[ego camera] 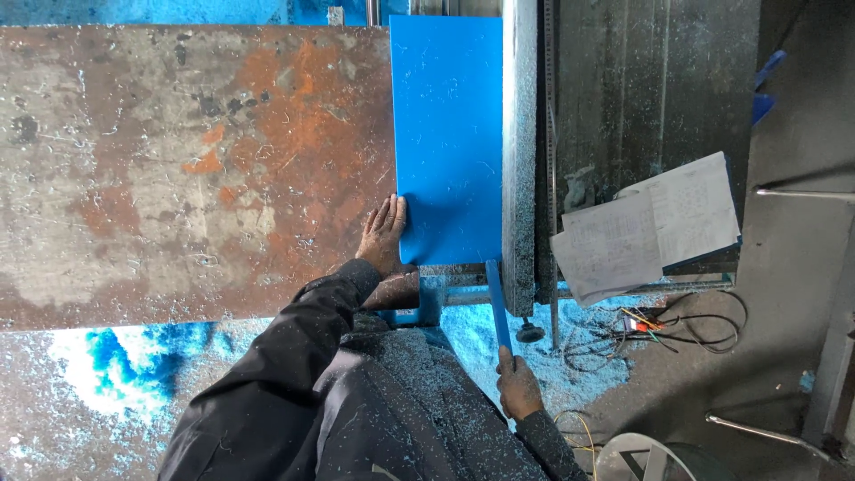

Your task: Using a table saw to cut blue plastic sheets into smaller pieces.

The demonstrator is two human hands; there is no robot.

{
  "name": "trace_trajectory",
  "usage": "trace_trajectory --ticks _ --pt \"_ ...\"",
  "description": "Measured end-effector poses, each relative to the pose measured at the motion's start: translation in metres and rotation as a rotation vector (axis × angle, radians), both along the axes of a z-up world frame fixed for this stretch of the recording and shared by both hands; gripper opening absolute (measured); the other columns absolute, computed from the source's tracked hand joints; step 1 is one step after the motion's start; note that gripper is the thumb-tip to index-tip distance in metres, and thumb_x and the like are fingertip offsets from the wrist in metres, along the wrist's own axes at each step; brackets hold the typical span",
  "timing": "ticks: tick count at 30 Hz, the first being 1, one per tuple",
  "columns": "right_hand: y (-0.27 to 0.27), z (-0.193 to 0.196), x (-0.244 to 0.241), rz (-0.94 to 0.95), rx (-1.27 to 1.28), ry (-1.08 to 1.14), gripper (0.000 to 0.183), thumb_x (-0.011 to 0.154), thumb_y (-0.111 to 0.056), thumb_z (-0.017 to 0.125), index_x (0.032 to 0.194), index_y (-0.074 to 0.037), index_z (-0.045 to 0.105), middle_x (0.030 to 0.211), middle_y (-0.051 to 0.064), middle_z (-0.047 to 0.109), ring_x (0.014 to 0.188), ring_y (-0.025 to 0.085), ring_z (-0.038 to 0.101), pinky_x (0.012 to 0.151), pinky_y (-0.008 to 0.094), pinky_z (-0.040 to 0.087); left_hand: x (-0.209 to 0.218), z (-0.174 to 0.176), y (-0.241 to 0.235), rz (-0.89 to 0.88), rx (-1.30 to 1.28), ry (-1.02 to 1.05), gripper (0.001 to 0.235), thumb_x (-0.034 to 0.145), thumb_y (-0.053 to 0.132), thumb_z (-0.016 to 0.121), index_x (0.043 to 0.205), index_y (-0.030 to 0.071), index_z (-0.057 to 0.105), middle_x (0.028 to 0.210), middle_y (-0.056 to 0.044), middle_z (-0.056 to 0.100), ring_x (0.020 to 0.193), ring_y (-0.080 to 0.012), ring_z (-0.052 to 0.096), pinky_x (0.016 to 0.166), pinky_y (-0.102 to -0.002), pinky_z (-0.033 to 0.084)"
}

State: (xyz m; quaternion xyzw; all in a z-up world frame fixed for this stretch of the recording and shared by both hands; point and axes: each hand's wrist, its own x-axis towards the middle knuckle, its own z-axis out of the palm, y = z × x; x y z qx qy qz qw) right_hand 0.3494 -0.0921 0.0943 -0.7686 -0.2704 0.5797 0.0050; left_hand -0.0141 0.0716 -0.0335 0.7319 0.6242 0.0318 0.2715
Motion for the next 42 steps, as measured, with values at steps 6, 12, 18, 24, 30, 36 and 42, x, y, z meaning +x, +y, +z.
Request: trace_trajectory --ticks 6,12,18,24,30,36,42 --pt "0.012 0.006 -0.004 -0.017 -0.034 0.008 0.064 0.096 -0.066 0.048 0.096 -0.003 0.059 0.057 0.005 0.046 0.033 0.015 0.037 0.033 0.038 0.03 -0.003 0.015 0.015 -0.007 -0.021 -0.007 0.143 0.066 0.054 0.09 0.163 0.006 -0.004 0.171 -0.023 0.005 0.16 -0.0394 0.006 0.13 -0.054 0.01" --pt "0.022 0.008 -0.009 0.004 -0.028 -0.002 0.065 0.097 -0.066 0.048 0.094 -0.002 0.059 0.057 0.005 0.046 0.034 0.014 0.037 0.033 0.038 0.031 -0.004 0.026 0.026 -0.008 -0.06 0.009 0.147 0.063 0.062 0.09 0.163 0.007 -0.003 0.171 -0.022 0.005 0.159 -0.0391 0.006 0.13 -0.055 0.01" --pt "0.014 -0.029 -0.001 0.143 0.0 -0.094 0.062 0.099 -0.065 0.044 0.093 -0.006 0.062 0.062 0.008 0.053 0.044 0.023 0.048 0.047 0.045 0.043 -0.009 0.022 0.031 -0.016 -0.036 0.013 0.147 0.062 0.065 0.088 0.163 0.007 -0.002 0.171 -0.022 0.006 0.159 -0.039 0.007 0.129 -0.055 0.011" --pt "-0.005 -0.096 0.011 0.236 0.192 -0.249 0.062 0.101 -0.066 0.046 0.094 -0.007 0.064 0.081 0.019 0.071 0.081 0.044 0.066 0.07 0.058 0.05 -0.023 -0.068 0.025 -0.045 0.23 0.173 0.123 0.081 0.043 0.08 0.176 0.007 0.011 0.177 -0.019 0.024 0.165 -0.0362 0.023 0.132 -0.05 0.025" --pt "0.022 -0.075 -0.009 0.248 0.166 -0.3 0.06 0.099 -0.067 0.048 0.1 -0.008 0.062 0.088 0.026 0.069 0.089 0.051 0.065 0.075 0.063 0.048 -0.011 0.022 0.067 0.03 0.123 -0.153 0.153 0.047 0.064 0.086 0.163 0.005 0.007 0.163 -0.024 0.019 0.152 -0.0422 0.017 0.121 -0.058 0.016" --pt "0.038 -0.075 -0.011 0.253 0.182 -0.191 0.065 0.099 -0.068 0.047 0.097 -0.005 0.063 0.085 0.026 0.068 0.087 0.049 0.064 0.073 0.061 0.049 -0.021 0.007 0.077 0.022 0.057 -0.057 0.144 0.057 0.063 0.086 0.164 0.008 0.005 0.169 -0.022 0.017 0.157 -0.0418 0.015 0.125 -0.059 0.015" --pt "0.053 -0.075 -0.008 0.301 0.208 -0.229 0.064 0.097 -0.066 0.045 0.094 -0.006 0.066 0.084 0.02 0.072 0.083 0.043 0.068 0.072 0.057 0.05 -0.029 -0.002 0.089 0.052 0.051 -0.042 0.142 0.064 0.064 0.086 0.165 0.004 0.006 0.168 -0.026 0.019 0.157 -0.0448 0.015 0.124 -0.061 0.016"
